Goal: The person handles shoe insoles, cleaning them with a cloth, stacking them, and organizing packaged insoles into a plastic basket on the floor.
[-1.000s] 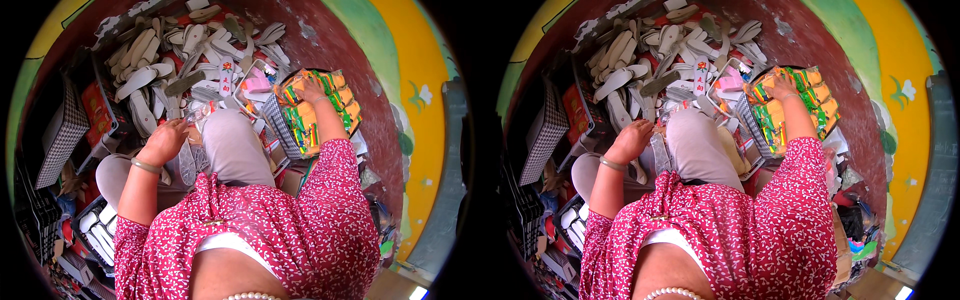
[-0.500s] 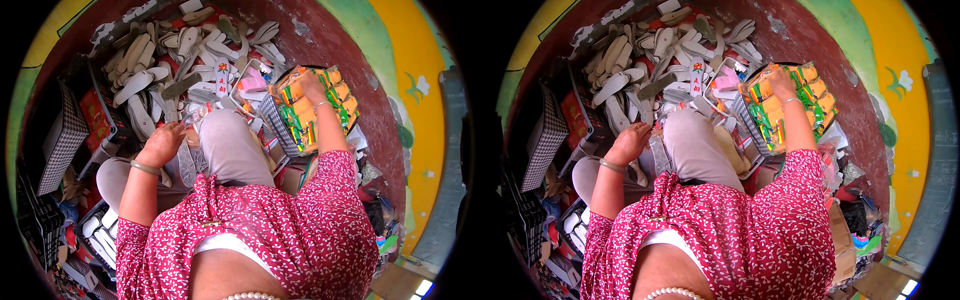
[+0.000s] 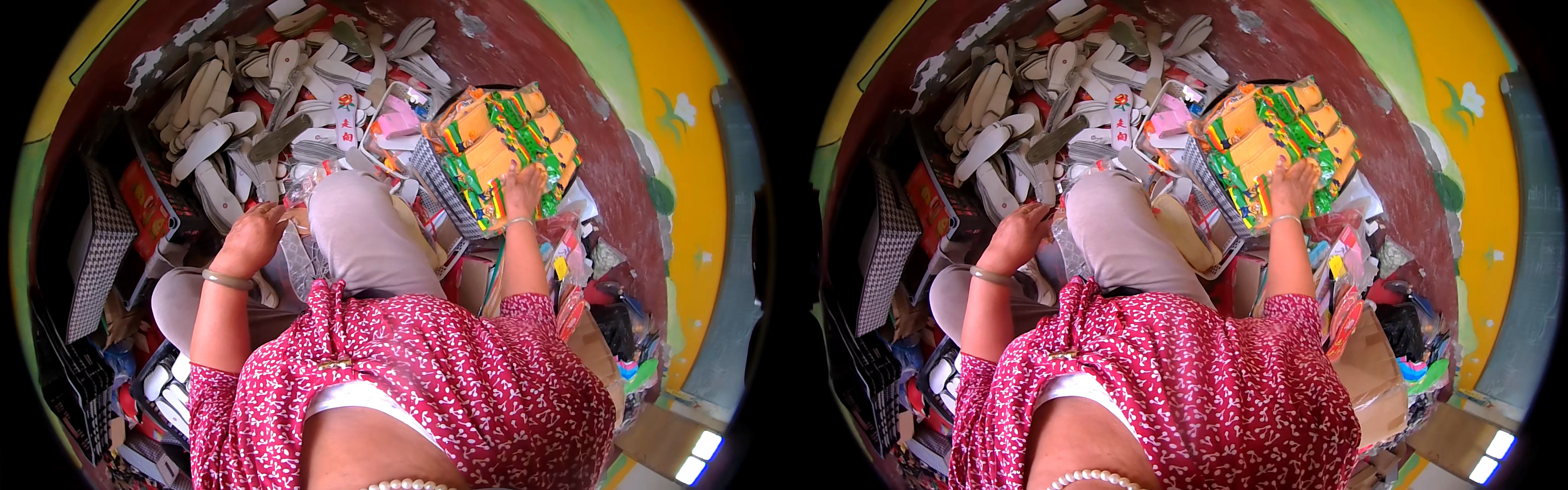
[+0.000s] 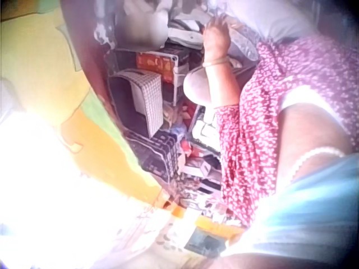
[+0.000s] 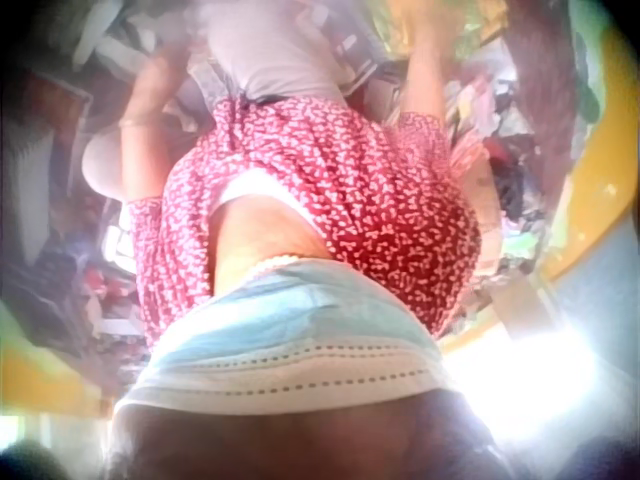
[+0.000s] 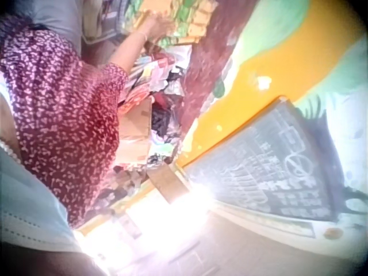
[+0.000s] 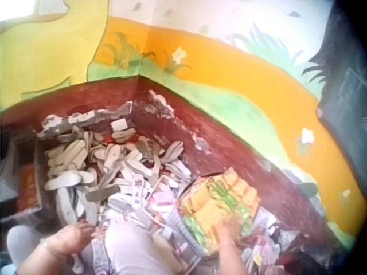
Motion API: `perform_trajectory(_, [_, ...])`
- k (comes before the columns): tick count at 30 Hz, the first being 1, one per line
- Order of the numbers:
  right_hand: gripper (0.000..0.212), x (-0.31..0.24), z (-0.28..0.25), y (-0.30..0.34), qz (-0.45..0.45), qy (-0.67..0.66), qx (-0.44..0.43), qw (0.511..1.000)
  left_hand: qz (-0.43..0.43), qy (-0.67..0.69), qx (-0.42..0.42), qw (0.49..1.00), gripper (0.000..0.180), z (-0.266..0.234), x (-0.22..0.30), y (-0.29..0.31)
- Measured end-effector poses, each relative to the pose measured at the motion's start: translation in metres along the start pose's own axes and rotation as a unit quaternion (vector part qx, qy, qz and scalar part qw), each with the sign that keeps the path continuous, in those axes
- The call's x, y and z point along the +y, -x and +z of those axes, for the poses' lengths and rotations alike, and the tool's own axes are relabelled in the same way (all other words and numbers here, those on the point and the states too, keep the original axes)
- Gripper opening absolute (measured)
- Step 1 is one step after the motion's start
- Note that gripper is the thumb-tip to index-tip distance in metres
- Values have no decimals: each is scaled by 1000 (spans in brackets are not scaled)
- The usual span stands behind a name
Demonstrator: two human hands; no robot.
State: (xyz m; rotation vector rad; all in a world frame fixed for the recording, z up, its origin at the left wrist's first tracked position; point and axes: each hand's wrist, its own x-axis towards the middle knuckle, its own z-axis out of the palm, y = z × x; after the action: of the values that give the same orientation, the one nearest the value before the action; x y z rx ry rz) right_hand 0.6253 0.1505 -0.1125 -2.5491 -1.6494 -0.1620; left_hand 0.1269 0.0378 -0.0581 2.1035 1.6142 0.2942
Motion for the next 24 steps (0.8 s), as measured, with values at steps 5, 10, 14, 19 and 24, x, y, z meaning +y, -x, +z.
perform_trajectory(5, [74, -8, 9, -2, 39, -49, -63, 996, -4, -16, -1, 1000, 24, 5, -3, 0])
perform_trajectory(10, [74, -5, 17, -7, 32, -43, -71, 996, -15, -15, 2, 1000, 23, 8, -2, -1])
perform_trajectory(14, [73, 12, 25, -25, 14, -89, -37, 995, 34, -30, 22, 999, 21, 14, -6, -3])
perform_trajectory(19, [67, -12, -28, 3, -38, -70, 23, 997, 1, -5, 20, 1000, 20, 8, -2, 4])
perform_trajectory(24, [74, -74, -48, 50, -246, 81, -39, 965, 15, -14, 23, 1000, 21, 12, -7, 5])
